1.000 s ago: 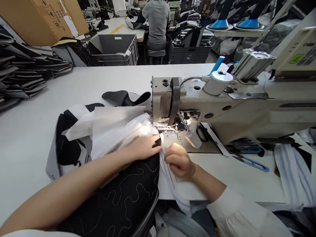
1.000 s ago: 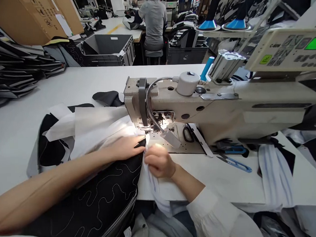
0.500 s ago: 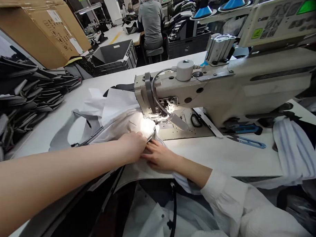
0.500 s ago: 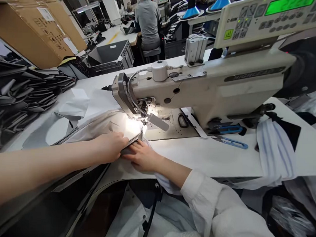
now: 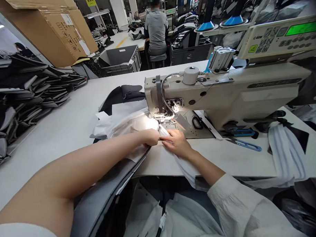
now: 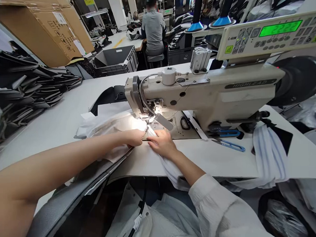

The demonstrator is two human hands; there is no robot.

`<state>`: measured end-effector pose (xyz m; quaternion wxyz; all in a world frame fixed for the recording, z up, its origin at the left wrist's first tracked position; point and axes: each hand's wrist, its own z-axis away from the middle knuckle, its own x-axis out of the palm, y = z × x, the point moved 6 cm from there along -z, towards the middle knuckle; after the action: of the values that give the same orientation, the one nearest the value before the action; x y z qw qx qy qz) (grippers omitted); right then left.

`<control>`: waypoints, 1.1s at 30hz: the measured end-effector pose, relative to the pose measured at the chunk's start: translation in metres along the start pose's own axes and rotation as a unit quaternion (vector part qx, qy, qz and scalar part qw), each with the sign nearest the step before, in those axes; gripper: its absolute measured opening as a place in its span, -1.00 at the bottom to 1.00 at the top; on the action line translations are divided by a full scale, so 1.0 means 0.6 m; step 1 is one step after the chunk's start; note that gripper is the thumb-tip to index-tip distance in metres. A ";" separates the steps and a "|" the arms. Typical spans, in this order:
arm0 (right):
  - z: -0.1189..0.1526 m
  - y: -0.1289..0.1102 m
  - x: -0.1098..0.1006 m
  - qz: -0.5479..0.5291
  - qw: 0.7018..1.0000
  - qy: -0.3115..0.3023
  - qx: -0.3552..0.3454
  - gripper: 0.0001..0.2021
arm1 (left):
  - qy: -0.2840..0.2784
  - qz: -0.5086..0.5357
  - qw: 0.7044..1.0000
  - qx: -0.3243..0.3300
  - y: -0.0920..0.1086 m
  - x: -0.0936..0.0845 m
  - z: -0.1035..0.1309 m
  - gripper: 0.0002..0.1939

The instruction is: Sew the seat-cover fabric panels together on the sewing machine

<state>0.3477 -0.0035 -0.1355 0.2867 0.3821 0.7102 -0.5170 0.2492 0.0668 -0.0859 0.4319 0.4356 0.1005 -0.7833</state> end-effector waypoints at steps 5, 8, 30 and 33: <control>-0.008 0.001 0.004 -0.058 0.997 -0.027 -0.032 -0.76 | 0.008 0.231 0.971 0.061 -0.025 0.024 0.021 -0.58; -0.019 -0.012 0.013 -0.067 0.994 -0.050 -0.077 -0.78 | 0.019 0.475 0.873 0.109 -0.022 0.051 0.022 -0.54; -0.071 0.010 0.011 0.104 0.993 -0.043 0.032 -0.72 | 0.027 0.541 0.838 0.068 -0.015 0.103 -0.013 -0.24; -0.075 0.020 0.009 0.112 0.993 -0.038 0.018 -0.68 | 0.021 0.532 0.844 0.060 -0.014 0.100 -0.024 -0.23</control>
<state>0.3544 0.0429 -0.1322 0.3629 0.4445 0.6421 -0.5084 0.2363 0.0443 -0.1427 0.7532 0.4640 -0.1847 -0.4281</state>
